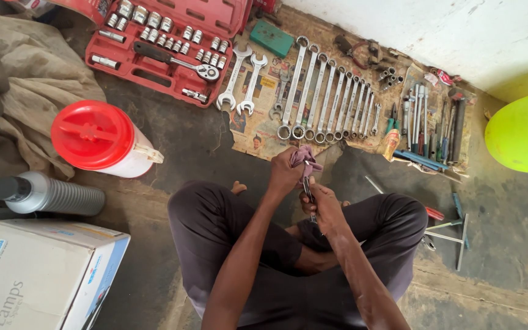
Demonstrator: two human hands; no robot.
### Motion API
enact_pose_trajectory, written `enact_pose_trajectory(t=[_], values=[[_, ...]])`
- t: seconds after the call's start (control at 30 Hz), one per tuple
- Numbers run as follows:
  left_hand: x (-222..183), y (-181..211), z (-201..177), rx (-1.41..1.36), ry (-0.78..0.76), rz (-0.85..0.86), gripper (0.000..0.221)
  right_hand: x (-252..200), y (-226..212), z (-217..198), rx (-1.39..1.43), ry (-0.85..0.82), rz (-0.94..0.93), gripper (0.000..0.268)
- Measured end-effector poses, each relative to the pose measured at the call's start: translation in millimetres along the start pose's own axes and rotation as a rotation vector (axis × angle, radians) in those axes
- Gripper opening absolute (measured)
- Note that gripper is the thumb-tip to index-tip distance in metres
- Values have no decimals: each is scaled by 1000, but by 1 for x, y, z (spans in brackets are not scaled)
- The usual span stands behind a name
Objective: Cleaning and organizing a set of open-end and combination wrenches by wiping them with a rag and arranging them on a newspaper.
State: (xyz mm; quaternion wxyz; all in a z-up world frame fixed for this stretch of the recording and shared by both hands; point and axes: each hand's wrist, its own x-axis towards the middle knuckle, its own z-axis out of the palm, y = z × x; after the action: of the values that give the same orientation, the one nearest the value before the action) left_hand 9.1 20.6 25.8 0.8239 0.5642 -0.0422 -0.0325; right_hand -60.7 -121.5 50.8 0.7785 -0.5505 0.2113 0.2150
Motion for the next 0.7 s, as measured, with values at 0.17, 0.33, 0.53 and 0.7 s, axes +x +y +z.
enact_pose_trajectory(t=[0.17, 0.33, 0.53, 0.7], values=[[-6, 45, 2, 112, 96, 56, 27, 0, 0, 6, -25, -27, 5, 38], [14, -17, -30, 203, 430, 134, 17, -15, -11, 6, -73, -106, -43, 45], [8, 0, -24, -92, -19, -177, 32, -16, -26, -5, 41, -122, -124, 47], [-9, 1, -15, -386, -421, -343, 75, 0, -3, -21, 186, -121, -50, 34]])
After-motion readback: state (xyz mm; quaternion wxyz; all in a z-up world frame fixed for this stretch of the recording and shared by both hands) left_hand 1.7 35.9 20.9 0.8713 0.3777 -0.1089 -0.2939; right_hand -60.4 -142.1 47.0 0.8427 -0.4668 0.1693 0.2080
